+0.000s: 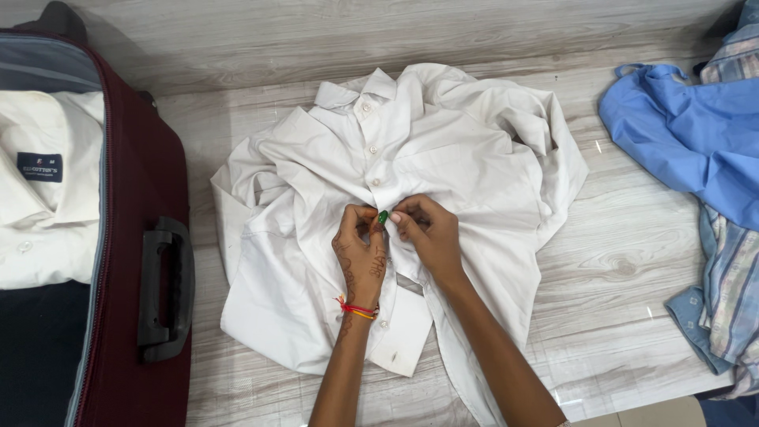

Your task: The person folds white shirts by hand and places them inside a suitcase.

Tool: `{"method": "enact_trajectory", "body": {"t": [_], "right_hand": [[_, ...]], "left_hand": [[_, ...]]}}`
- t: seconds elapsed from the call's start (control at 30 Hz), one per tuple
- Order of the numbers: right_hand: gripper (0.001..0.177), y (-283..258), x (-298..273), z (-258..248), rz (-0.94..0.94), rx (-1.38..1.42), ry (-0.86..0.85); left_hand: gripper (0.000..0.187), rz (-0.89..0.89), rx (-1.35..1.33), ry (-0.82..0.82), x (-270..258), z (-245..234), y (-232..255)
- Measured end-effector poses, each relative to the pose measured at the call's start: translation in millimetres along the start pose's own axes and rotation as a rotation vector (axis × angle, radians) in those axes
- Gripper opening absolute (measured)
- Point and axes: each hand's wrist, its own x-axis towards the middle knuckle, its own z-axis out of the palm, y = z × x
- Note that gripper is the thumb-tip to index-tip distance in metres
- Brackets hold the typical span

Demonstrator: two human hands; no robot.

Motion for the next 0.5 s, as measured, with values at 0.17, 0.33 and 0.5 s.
{"method": "enact_trajectory", "body": {"t": [0.17, 0.33, 0.5], "right_hand": [[0.013, -8.7, -2.1, 6.9, 0.011, -0.113, 0.090], [0.014, -11.4, 0.1, 4.2, 0.019, -0.060, 0.065], [0.016, -13.0, -2.8, 2.8, -0.078, -0.125, 0.035]], "left_hand": [[0.007, 0.098, 0.015, -0.030, 2.0, -1.5, -2.8], [0.006, 0.075, 0.003, -0.010, 3.6, 0.6, -3.7], [0.005, 0.033, 0.006, -0.005, 3.7, 0.4, -3.3]]}}
